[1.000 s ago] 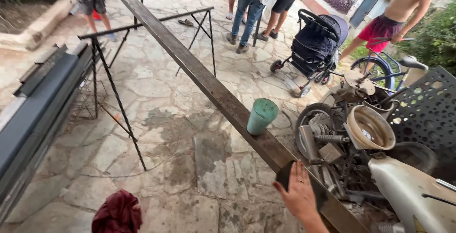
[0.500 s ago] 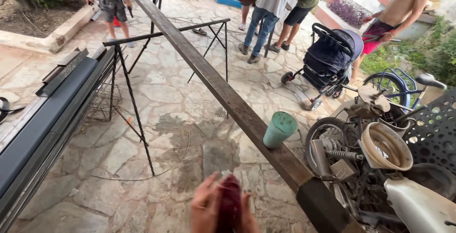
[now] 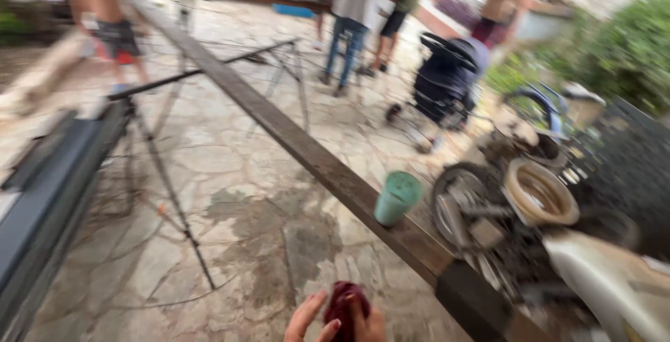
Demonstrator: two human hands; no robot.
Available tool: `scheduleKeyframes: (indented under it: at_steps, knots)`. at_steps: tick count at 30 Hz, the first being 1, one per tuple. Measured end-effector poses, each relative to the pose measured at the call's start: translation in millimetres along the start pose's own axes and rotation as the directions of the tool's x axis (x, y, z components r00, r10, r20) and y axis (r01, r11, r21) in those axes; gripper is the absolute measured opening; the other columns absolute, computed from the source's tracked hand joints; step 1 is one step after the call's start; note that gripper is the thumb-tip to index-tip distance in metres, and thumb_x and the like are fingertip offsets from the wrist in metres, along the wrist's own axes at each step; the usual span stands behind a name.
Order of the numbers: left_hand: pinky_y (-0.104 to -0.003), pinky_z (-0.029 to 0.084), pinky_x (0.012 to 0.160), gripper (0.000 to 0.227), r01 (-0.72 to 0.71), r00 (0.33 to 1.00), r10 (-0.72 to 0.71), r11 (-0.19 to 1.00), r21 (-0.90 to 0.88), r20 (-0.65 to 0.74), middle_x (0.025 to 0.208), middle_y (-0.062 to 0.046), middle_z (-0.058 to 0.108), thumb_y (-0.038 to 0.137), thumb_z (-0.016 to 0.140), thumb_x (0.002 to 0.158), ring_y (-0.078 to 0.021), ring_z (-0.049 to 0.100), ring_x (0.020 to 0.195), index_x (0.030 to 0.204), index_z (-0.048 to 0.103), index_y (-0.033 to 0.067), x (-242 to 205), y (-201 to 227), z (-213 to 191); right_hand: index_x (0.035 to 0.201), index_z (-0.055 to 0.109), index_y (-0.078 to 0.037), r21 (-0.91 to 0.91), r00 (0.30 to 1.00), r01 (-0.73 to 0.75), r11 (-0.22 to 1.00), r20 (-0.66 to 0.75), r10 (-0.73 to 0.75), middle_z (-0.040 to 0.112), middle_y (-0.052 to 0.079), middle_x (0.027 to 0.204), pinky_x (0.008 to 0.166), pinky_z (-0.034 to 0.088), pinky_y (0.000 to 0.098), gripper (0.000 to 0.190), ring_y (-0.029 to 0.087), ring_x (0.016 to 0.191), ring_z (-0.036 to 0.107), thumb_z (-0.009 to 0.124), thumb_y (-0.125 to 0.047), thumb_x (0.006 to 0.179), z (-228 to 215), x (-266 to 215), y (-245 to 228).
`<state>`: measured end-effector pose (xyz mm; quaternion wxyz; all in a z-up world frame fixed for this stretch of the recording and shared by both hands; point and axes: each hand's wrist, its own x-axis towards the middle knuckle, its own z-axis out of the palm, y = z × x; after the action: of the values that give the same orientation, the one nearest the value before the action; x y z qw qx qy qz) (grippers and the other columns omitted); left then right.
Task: Sanding the surface of a long metal beam using sandpaper and wiping it clean with a cloth.
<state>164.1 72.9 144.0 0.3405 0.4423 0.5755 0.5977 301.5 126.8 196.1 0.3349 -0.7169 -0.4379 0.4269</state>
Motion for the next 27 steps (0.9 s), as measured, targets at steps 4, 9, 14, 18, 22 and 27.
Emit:
scheduleKeyframes:
  at_steps: [4,9,14,18,22,27]
  knots:
    - [-0.03,0.051,0.106,0.04,-0.252,0.941,0.305,0.922,-0.293,0.149,0.126,-0.013,0.079,0.008,0.091,0.074,-0.019,0.074,0.119,0.113,0.085,0.0101,12.9,-35.3,6.8,0.122,0.081,-0.015,0.138,0.929,0.207,0.969,0.282,-0.238,0.072,-0.003,0.085,0.062,0.046,0.0217,0.065,0.007,0.077,0.058,0.06,-0.06,0.08,-41.1,-22.1,25.2]
    - [-0.034,0.049,0.112,0.049,-0.776,0.519,0.746,0.616,-0.136,0.417,0.134,-0.012,0.071,0.032,0.086,0.085,-0.0262,0.066,0.128,0.128,0.073,0.0147,3.3,-68.3,55.1,0.159,0.028,-0.019,0.816,0.898,0.002,0.578,0.253,-0.361,0.066,0.011,0.137,0.103,0.041,0.0263,0.089,0.018,0.113,0.063,0.077,-0.034,0.086,-108.3,-77.2,34.3]
    - [-0.033,0.05,0.109,0.037,-0.525,0.634,0.537,0.827,-0.2,0.556,0.129,0.001,0.075,0.021,0.09,0.074,-0.0257,0.06,0.134,0.111,0.083,0.0249,-43.1,31.6,91.0,0.156,0.037,-0.021,0.697,0.996,0.037,0.717,0.031,-0.081,0.075,0.007,0.118,0.095,0.051,0.0365,0.089,0.015,0.102,0.072,0.081,-0.026,0.079,-187.3,-114.2,70.0]
    - [-0.032,0.051,0.105,0.036,-0.731,0.437,0.723,0.632,-0.258,0.535,0.135,0.001,0.069,0.042,0.088,0.077,-0.0267,0.06,0.132,0.112,0.081,0.0356,-76.6,27.7,147.8,0.145,0.052,-0.003,0.62,0.952,0.296,0.727,-0.126,-0.28,0.069,0.011,0.134,0.104,0.05,0.0304,0.077,0.019,0.12,0.066,0.082,-0.038,0.083,-210.9,-123.9,129.9]
    - [-0.038,0.046,0.112,0.051,-0.726,0.286,0.766,0.565,-0.391,0.576,0.149,-0.013,0.055,0.051,0.084,0.084,-0.0345,0.053,0.138,0.129,0.073,0.0315,-108.3,67.2,187.9,0.131,0.068,0.001,0.687,0.92,0.321,0.652,-0.389,-0.044,0.081,0.02,0.116,0.094,0.057,0.0344,0.043,0.025,0.102,0.075,0.069,-0.006,0.088,-254.6,-137.1,136.7]
    - [-0.051,0.043,0.11,0.065,-0.645,0.112,0.652,0.622,-0.444,0.75,0.158,-0.016,0.043,0.044,0.084,0.093,-0.0395,0.038,0.146,0.148,0.058,0.0232,-144.2,60.6,228.7,0.145,0.056,-0.012,-0.379,0.407,0.204,0.903,-0.806,-0.431,0.059,0.006,0.147,0.113,0.038,0.0279,0.046,0.017,0.135,0.056,0.055,-0.012,0.099,-358.9,-152.4,90.8]
